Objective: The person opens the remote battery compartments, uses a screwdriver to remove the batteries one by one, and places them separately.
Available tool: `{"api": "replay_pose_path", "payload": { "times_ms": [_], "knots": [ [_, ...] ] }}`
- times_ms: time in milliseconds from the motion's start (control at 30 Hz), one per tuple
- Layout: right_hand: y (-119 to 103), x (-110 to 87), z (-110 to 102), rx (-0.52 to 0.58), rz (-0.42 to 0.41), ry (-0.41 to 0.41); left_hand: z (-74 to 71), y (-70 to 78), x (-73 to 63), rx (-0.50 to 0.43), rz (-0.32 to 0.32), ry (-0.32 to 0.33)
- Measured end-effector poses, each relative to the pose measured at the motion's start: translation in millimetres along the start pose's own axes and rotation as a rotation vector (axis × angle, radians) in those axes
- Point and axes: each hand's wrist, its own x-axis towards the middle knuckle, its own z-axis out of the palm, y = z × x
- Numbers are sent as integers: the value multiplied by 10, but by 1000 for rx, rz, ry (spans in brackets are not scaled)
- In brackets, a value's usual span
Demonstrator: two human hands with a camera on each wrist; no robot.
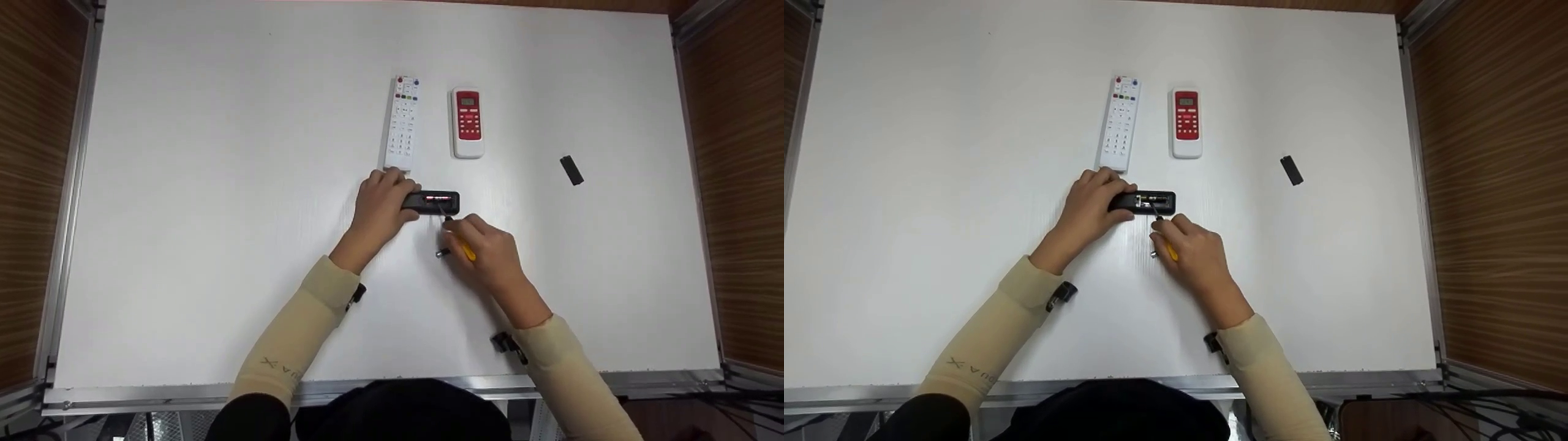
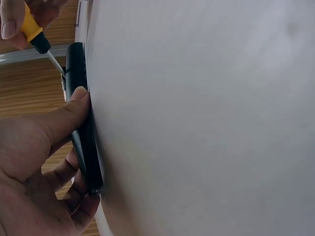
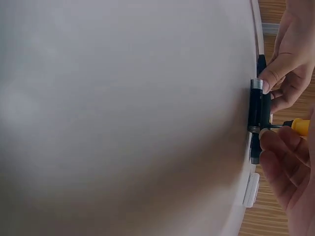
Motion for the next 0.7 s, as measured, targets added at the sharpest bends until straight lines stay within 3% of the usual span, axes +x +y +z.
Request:
{"api": "replay_pose_path", "payload": {
  "times_ms": [200,700],
  "knots": [
    [-14,-52,69,-31,-46,-82,-7,-6,-12,9,-9,-8],
    [-8,31,-32,99,24,-24,-12,-2,-6,-13,-13,-12]
  ]
}}
